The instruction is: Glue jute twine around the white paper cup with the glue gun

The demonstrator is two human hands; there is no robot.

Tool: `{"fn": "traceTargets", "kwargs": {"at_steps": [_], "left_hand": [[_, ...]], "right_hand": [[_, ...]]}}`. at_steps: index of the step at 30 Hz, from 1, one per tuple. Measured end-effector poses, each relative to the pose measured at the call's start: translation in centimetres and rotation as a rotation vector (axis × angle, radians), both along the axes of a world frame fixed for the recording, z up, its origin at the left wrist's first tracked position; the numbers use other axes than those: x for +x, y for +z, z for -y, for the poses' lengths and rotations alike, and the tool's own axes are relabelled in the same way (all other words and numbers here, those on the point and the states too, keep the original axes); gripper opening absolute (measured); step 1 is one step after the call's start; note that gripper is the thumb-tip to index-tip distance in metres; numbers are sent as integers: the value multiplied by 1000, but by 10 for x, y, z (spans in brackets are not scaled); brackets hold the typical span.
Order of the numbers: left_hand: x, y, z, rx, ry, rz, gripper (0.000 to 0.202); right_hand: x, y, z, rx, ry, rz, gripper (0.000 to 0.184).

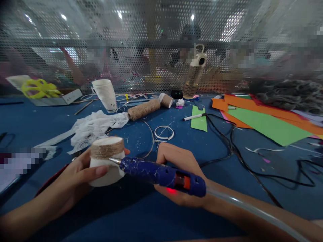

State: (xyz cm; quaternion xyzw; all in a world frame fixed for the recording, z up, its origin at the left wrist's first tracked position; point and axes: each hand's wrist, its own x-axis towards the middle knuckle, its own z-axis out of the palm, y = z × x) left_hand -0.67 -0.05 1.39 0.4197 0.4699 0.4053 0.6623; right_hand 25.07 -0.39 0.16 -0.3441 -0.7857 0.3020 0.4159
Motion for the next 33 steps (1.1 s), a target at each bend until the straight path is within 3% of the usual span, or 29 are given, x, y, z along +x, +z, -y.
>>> {"fn": "traceTargets", "kwargs": {"at_steps": [10, 19, 33], "left_hand": [[-2, 2, 1, 13, 5, 9, 60], [-5, -7, -1, 85, -34, -52, 62], [1, -2, 3, 92, -14, -121, 63]], "right_hand": [[0, 6, 0, 52, -57, 121, 27], [-1, 6, 2, 113, -106, 173, 29], [0, 4, 4, 135, -108, 236, 30]]}}
